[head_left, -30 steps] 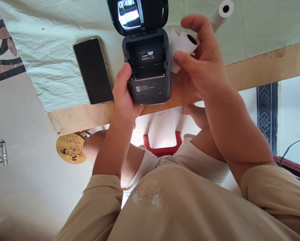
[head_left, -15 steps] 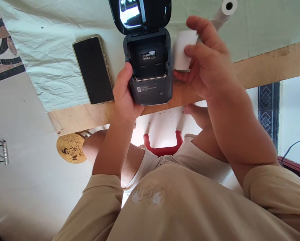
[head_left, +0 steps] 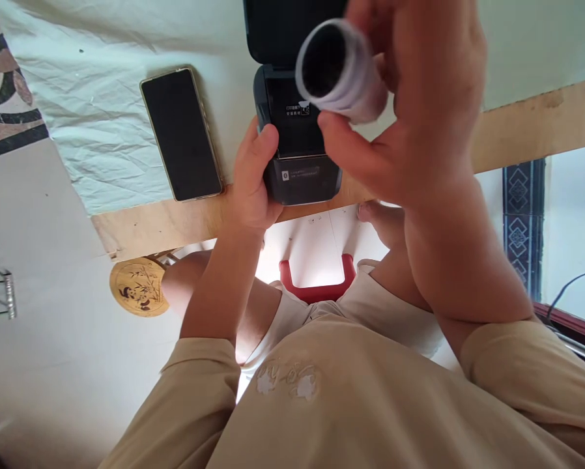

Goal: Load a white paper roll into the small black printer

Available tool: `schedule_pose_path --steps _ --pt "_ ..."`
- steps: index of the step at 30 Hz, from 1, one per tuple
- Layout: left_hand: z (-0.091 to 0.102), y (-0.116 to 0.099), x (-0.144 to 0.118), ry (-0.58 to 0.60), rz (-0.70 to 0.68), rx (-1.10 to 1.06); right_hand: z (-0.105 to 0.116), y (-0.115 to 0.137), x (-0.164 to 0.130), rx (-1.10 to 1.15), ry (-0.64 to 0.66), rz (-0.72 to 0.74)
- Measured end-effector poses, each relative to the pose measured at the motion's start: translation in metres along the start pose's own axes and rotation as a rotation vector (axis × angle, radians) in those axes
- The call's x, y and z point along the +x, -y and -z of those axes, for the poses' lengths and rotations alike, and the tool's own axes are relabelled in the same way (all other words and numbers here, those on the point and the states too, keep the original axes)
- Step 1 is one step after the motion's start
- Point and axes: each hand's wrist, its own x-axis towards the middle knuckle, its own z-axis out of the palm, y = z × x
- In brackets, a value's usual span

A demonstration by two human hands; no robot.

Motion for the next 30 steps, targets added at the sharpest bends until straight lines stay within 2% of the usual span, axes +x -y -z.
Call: schedule_pose_path --steps 3,5,9,15,19,24,27,30 --pt "0.000 0.001 0.000 0.031 -0.017 -0.019 -0.006 -0.011 0.005 -0.538 0.020 0.515" --pt "0.000 0.003 0.000 0.065 -0.033 -0.033 -0.008 -0.018 0.006 -0.829 -0.016 0.663" --pt "-0.002 0.003 0.000 0.110 -0.078 -0.067 -0.009 -0.024 0.004 -0.944 0.021 0.600" --pt "-0.006 -0.005 -0.004 0.002 0.028 0.041 -0.009 -0.027 0.005 -0.904 0.011 0.619" --pt "-0.008 -0.007 -0.006 0.047 0.011 0.011 -0.005 -0.022 0.004 -0.925 0.000 0.659" --pt "-0.008 -0.003 -0.004 0.059 -0.001 -0.043 -0.005 -0.021 0.004 -1.004 0.043 0.580" --pt "-0.008 -0.003 -0.003 0.033 -0.007 -0.058 -0.005 -0.025 0.006 -0.974 0.053 0.610" --pt "-0.007 -0.003 -0.003 0.051 -0.005 -0.061 -0.003 -0.029 0.009 -0.949 0.005 0.650"
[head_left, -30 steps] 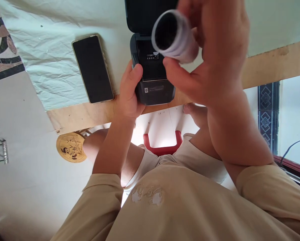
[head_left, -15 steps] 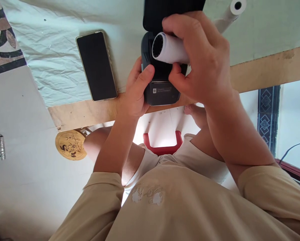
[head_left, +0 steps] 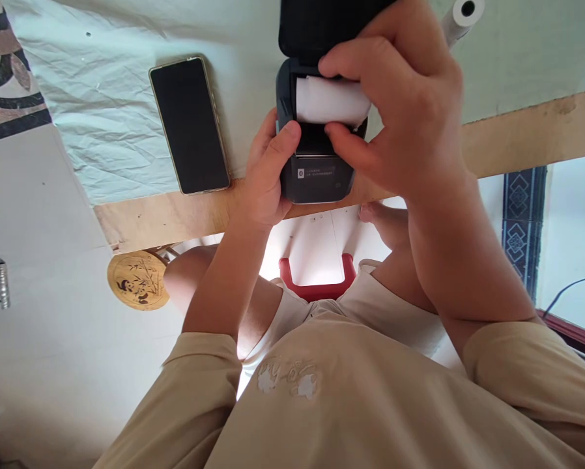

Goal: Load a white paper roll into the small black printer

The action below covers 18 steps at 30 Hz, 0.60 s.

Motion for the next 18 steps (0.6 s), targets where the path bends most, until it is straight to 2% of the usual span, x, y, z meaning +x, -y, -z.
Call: schedule_pose_path --steps 6,13,18 --pt "-0.001 -0.003 -0.001 0.034 0.017 0.008 -0.001 -0.001 -0.001 -0.061 0.056 -0.062" --pt "0.001 0.001 0.000 -0.032 0.041 -0.006 -0.003 0.004 -0.007 0.057 -0.102 0.003" --pt "0.002 -0.003 0.001 -0.112 0.066 -0.009 -0.007 0.007 -0.011 0.173 -0.090 -0.053"
